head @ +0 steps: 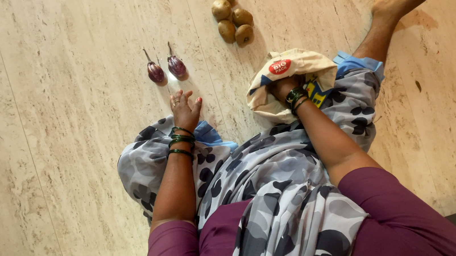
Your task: The person sits on the floor and peels a potato using a small knife, then peels a tomato. The peeled items are placed into a cloth bag beside them.
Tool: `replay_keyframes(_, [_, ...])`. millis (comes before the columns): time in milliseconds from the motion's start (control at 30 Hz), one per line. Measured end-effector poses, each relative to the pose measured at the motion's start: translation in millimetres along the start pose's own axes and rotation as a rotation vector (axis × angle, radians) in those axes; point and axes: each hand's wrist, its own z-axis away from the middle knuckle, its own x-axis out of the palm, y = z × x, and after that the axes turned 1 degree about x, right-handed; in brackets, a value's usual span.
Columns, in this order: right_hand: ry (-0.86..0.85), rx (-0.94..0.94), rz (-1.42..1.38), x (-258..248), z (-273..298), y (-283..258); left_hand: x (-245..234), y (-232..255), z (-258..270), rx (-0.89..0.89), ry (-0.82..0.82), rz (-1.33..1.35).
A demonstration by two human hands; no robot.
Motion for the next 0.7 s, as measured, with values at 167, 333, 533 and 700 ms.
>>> replay_keyframes(167, [0.272, -0.106, -0.383, 7, 15, 29, -1, 2, 1, -0.004, -0.019, 0.000])
replay_keyframes(333, [0.440, -0.007, -0.547, 18, 14, 61, 0, 2, 1, 0.022, -0.032, -0.002])
replay_keyframes(533, [0.398, -0.023, -0.602, 3, 34, 79, -5, 9, 2, 0.028, -0.040, 0.010])
replay_keyframes(700, [0.019, -0.024, -1.080, -31, 82, 69, -17, 25, 7, -0.028, -0.130, 0.322])
